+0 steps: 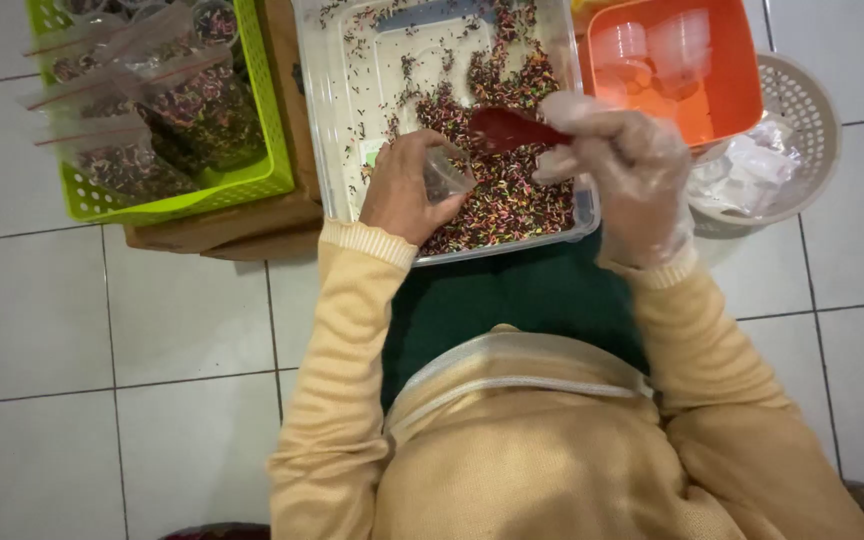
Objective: Scooping sprinkles from a tray into small plastic bags using a spoon.
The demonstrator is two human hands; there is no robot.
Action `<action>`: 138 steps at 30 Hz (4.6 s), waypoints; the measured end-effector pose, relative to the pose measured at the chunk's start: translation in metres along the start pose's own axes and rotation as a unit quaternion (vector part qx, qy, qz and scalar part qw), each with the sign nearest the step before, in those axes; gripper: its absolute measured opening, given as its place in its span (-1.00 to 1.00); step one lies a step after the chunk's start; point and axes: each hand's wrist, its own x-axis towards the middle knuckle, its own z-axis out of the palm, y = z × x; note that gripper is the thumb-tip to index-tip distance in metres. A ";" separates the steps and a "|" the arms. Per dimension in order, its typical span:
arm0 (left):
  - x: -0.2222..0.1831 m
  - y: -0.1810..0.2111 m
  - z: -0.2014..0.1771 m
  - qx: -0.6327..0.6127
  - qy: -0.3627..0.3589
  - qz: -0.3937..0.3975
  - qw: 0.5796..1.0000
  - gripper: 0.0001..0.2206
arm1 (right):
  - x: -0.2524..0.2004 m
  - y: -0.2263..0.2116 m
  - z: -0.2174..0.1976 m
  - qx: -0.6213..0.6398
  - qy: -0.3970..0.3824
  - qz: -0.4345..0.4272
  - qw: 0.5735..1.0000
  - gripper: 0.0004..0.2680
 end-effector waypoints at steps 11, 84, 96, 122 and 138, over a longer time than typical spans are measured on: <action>-0.002 -0.007 0.006 0.003 0.015 0.014 1.000 -0.43 | -0.007 -0.003 0.002 -0.135 0.028 -0.023 0.990 -0.96; -0.005 -0.007 0.007 0.013 -0.005 -0.011 1.000 -0.41 | 0.011 0.002 0.000 -0.205 -0.004 0.037 0.978 -0.82; -0.002 0.001 0.002 0.018 -0.020 -0.025 0.999 -0.50 | 0.010 -0.024 0.004 -0.051 0.066 0.111 0.990 -0.82; -0.004 -0.006 0.004 0.005 0.010 0.026 1.000 -0.46 | 0.047 0.018 0.012 -0.270 -0.144 -0.080 0.949 -0.89; -0.003 -0.011 0.009 0.013 -0.010 0.005 1.000 -0.36 | -0.013 0.031 -0.012 -0.348 -0.050 -0.126 0.928 -0.91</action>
